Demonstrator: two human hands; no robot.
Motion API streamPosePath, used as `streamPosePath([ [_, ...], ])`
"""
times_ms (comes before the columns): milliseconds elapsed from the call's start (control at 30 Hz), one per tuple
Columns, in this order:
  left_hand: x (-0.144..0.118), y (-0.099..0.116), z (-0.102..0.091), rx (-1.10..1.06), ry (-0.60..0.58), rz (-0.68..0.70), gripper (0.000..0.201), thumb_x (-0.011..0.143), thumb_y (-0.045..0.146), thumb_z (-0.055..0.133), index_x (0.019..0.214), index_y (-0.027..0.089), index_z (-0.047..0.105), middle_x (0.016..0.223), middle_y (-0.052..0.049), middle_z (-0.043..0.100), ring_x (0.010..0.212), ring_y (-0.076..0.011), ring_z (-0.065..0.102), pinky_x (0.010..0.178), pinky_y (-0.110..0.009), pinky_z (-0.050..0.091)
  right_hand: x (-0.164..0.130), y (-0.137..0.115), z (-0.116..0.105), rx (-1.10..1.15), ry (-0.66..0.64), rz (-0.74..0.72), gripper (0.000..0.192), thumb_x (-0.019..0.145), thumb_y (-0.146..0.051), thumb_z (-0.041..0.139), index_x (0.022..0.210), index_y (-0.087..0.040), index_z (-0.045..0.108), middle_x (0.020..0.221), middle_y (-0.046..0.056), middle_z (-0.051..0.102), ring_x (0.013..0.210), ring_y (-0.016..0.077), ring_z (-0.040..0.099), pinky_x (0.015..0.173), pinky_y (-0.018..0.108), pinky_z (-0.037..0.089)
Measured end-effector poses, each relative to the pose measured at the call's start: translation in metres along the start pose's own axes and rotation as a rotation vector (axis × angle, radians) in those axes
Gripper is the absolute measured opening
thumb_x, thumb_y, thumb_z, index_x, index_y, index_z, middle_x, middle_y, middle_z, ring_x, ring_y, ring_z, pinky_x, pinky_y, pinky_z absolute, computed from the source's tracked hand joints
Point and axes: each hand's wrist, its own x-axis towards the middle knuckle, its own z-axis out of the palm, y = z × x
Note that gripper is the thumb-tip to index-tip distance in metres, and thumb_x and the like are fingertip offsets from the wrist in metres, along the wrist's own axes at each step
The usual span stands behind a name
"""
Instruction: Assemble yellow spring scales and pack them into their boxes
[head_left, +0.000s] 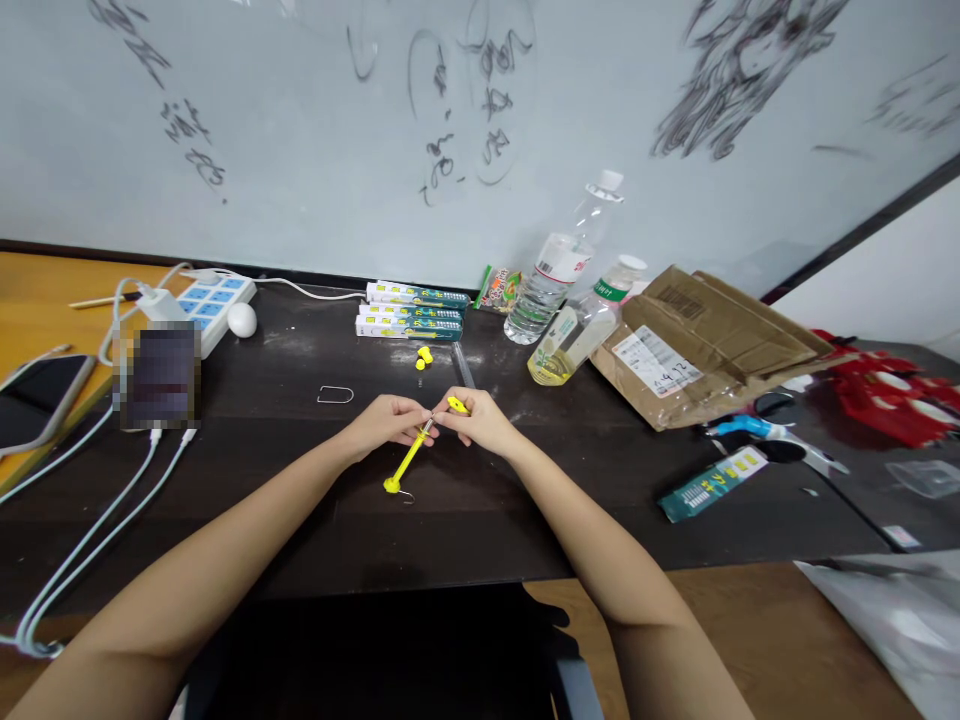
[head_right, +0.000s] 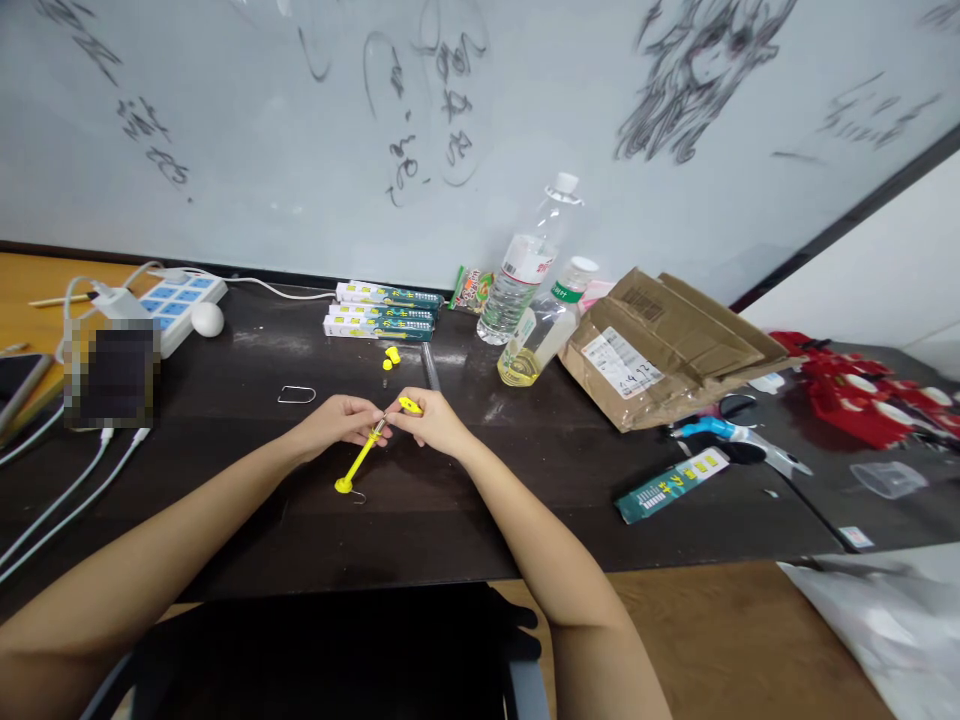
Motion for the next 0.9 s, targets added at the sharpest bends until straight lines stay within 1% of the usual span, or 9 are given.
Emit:
streamPosePath([
  [100, -0.001, 0.002, 0.001, 0.010, -0.023, 0.032, 0.038, 0.074, 0.050, 0.068, 0.083, 0.014, 0.067, 0.090, -0.010, 0.073, 0.074, -0.0162, 0.070, 0.068, -0.025, 0.056, 0.001, 0.001, -0.002, 0.053, 0.007, -0.001, 0.024, 0.073, -0.037, 0.068, 0.077, -0.014, 0.060, 0.048, -0.008, 0.050, 0.032, 0.0030, 0.037, 0.030, 0.016, 0.028],
  [267, -0.001, 0.002, 0.008, 0.038, 0.101, 0.119, 0.037, 0.069, 0.046, 0.073, 0.086, 0.015, 0.062, 0.085, -0.007, 0.072, 0.069, -0.0175, 0.070, 0.064, -0.027, 0.057, 0.003, 0.005, -0.003, 0.114, 0.033, 0.005, 0.029, 0.071, -0.040, 0.070, 0.079, -0.014, 0.061, 0.058, -0.004, 0.058, 0.033, 0.0023, 0.039, 0.029, 0.015, 0.030],
  [400, -0.002, 0.001, 0.013, 0.039, 0.141, 0.168, 0.036, 0.069, 0.043, 0.074, 0.085, 0.015, 0.058, 0.078, -0.004, 0.070, 0.067, -0.0176, 0.070, 0.062, -0.027, 0.057, 0.005, 0.008, 0.000, 0.131, 0.058, 0.019, 0.031, 0.069, -0.042, 0.071, 0.076, -0.014, 0.058, 0.058, -0.005, 0.058, 0.032, 0.0013, 0.038, 0.027, 0.014, 0.031],
  [567, -0.003, 0.004, 0.011, 0.035, 0.128, 0.154, 0.035, 0.069, 0.045, 0.072, 0.084, 0.015, 0.061, 0.080, -0.005, 0.071, 0.069, -0.0175, 0.070, 0.063, -0.028, 0.057, 0.003, 0.003, 0.002, 0.158, 0.064, 0.031, 0.034, 0.066, -0.042, 0.074, 0.073, -0.015, 0.056, 0.059, -0.005, 0.058, 0.033, 0.0011, 0.039, 0.027, 0.014, 0.033],
  [733, -0.003, 0.006, 0.007, 0.035, 0.097, 0.151, 0.034, 0.068, 0.043, 0.074, 0.082, 0.014, 0.064, 0.080, -0.006, 0.071, 0.071, -0.0176, 0.069, 0.061, -0.027, 0.057, 0.001, -0.004, 0.003, 0.203, 0.016, 0.073, 0.035, 0.066, -0.044, 0.074, 0.073, -0.014, 0.057, 0.063, -0.003, 0.061, 0.034, 0.0015, 0.042, 0.028, 0.014, 0.033],
  [900, -0.003, 0.005, 0.006, 0.047, 0.093, 0.142, 0.031, 0.067, 0.040, 0.075, 0.081, 0.014, 0.066, 0.078, -0.006, 0.071, 0.072, -0.0169, 0.068, 0.062, -0.026, 0.057, 0.000, -0.006, 0.004, 0.213, 0.002, 0.077, 0.035, 0.067, -0.045, 0.073, 0.072, -0.014, 0.057, 0.057, -0.007, 0.053, 0.031, 0.0007, 0.039, 0.027, 0.014, 0.032],
])
